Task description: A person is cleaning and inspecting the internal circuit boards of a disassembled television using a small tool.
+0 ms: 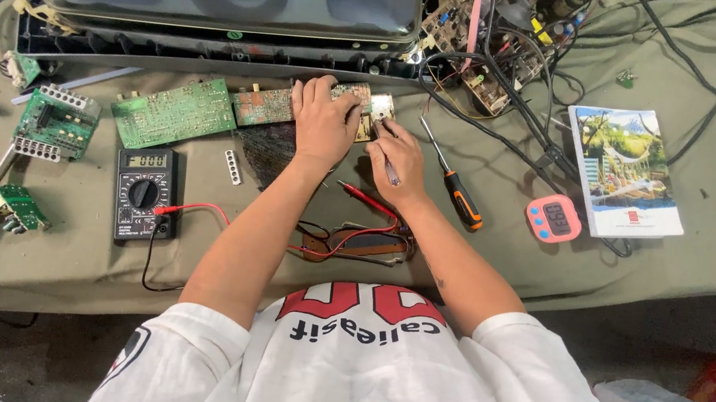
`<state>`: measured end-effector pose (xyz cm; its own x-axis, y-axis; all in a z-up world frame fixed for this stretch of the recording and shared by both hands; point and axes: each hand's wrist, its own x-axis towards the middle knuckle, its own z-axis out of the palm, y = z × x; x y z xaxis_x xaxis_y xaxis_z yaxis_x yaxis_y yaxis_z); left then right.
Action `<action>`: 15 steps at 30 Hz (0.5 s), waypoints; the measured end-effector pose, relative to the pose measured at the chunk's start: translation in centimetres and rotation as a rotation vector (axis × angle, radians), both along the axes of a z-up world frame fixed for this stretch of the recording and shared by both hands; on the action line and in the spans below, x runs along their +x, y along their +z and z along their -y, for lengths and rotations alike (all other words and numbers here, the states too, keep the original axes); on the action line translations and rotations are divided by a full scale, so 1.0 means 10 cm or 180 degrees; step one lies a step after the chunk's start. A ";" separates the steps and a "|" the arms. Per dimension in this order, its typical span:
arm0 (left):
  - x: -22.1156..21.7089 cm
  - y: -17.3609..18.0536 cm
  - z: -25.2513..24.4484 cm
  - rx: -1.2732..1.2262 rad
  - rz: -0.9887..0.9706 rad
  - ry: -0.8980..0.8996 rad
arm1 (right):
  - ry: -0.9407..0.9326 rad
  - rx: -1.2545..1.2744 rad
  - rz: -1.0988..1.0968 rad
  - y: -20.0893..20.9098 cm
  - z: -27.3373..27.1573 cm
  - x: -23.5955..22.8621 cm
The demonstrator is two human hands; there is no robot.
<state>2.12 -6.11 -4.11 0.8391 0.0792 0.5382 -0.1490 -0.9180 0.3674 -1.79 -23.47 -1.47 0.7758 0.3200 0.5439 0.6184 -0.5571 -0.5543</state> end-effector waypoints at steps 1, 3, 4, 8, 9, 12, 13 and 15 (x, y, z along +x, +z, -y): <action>0.01 0.01 0.00 -0.0003 0.0008 -0.0015 | -0.0015 -0.0003 0.0008 0.00 0.00 0.01; -0.03 0.00 -0.01 -0.0022 -0.0010 -0.0018 | -0.0096 0.0376 -0.0001 0.00 0.00 0.00; 0.00 0.00 -0.01 -0.0028 -0.0022 -0.0019 | -0.0097 0.0371 -0.0013 -0.02 0.00 0.02; 0.00 -0.05 -0.03 -0.0062 0.0047 -0.0081 | -0.0022 0.0215 0.0132 -0.01 -0.05 0.01; 0.03 -0.05 -0.03 -0.0072 0.0067 -0.0096 | 0.0012 0.0126 0.0107 0.03 -0.07 0.02; -0.02 0.03 -0.02 -0.0079 0.0048 -0.0096 | -0.0035 0.0284 0.0071 0.01 -0.06 0.03; -0.02 0.00 -0.02 -0.0072 0.0029 -0.0089 | -0.0029 0.0291 0.0051 0.01 -0.05 0.00; 0.03 -0.02 -0.02 -0.0030 0.0071 -0.0092 | -0.0050 0.0433 0.0121 0.03 -0.02 -0.02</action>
